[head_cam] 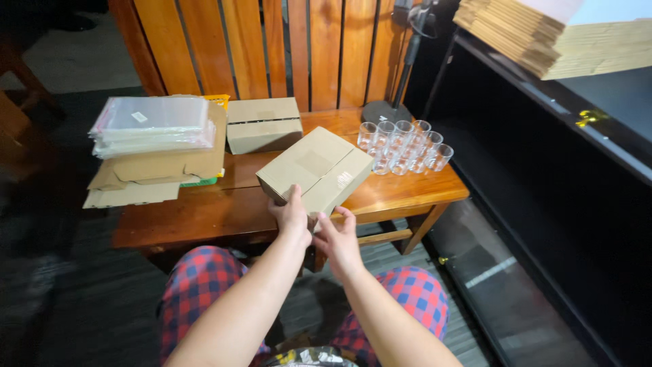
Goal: The person unboxes small shot glasses by removing them from a partitioned cardboard box and placing them onto a wooden table. The person then collapses the empty cardboard partitions and places the folded box onto a shelf.
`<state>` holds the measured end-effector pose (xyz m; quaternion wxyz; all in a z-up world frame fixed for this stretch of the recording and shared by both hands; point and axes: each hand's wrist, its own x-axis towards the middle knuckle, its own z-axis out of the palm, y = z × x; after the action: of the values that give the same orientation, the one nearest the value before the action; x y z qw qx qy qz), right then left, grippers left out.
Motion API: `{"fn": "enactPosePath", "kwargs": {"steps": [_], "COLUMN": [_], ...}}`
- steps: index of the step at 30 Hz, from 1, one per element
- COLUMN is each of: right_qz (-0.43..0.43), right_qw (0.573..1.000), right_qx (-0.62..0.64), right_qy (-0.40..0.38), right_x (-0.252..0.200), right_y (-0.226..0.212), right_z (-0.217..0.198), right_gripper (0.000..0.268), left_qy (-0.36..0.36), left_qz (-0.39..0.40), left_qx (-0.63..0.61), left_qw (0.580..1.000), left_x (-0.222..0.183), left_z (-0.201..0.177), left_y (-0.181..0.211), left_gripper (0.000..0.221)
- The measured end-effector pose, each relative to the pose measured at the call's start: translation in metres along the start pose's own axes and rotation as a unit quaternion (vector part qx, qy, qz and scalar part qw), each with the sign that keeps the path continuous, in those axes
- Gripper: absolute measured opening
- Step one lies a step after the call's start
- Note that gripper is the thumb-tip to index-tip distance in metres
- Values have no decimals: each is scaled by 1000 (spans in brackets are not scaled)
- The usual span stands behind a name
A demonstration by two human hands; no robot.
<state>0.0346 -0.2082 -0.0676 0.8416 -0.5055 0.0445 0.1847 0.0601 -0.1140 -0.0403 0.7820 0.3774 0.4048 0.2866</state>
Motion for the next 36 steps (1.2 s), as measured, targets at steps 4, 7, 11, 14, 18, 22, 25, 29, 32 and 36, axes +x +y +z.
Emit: {"fn": "enactPosePath", "kwargs": {"steps": [4, 7, 11, 14, 18, 22, 25, 29, 32, 36], "right_qz": [-10, -28, -48, -67, -87, -91, -110, -140, -140, -158], "right_qw": [1000, 999, 999, 998, 996, 994, 992, 987, 987, 984], "right_qx": [0, -11, -5, -14, -27, -55, -47, -54, -42, -51], "right_qy": [4, 11, 1, -2, -6, 13, 33, 63, 72, 66], "right_x": [-14, -7, 5, -10, -18, -13, -9, -28, -23, 4], "right_y": [-22, -31, -50, -79, -99, -97, -92, -94, -89, -72], "right_z": [-12, -29, -59, -65, -77, -88, -89, -67, -60, -55], "right_gripper": [74, 69, 66, 62, 61, 60, 59, 58, 50, 46], "left_qy": [19, 0, -6, 8, -96, -132, -146, -169, -175, -164], "left_qz": [30, 38, 51, 99, 52, 48, 64, 74, 84, 100], "left_qx": [33, 15, 1, -10, 71, 93, 109, 126, 126, 180], "left_qw": [999, 999, 999, 995, 991, 986, 981, 975, 973, 965], "left_x": [-62, -62, -61, -76, -44, -40, -18, -25, -8, 9], "left_z": [9, 18, 30, 22, 28, 28, 29, 16, 10, 9], "left_y": [2, -14, -7, 27, 32, 20, 7, 12, 4, 15], "left_gripper": [96, 96, 95, 101, 79, 56, 54, 58, 54, 54]}}
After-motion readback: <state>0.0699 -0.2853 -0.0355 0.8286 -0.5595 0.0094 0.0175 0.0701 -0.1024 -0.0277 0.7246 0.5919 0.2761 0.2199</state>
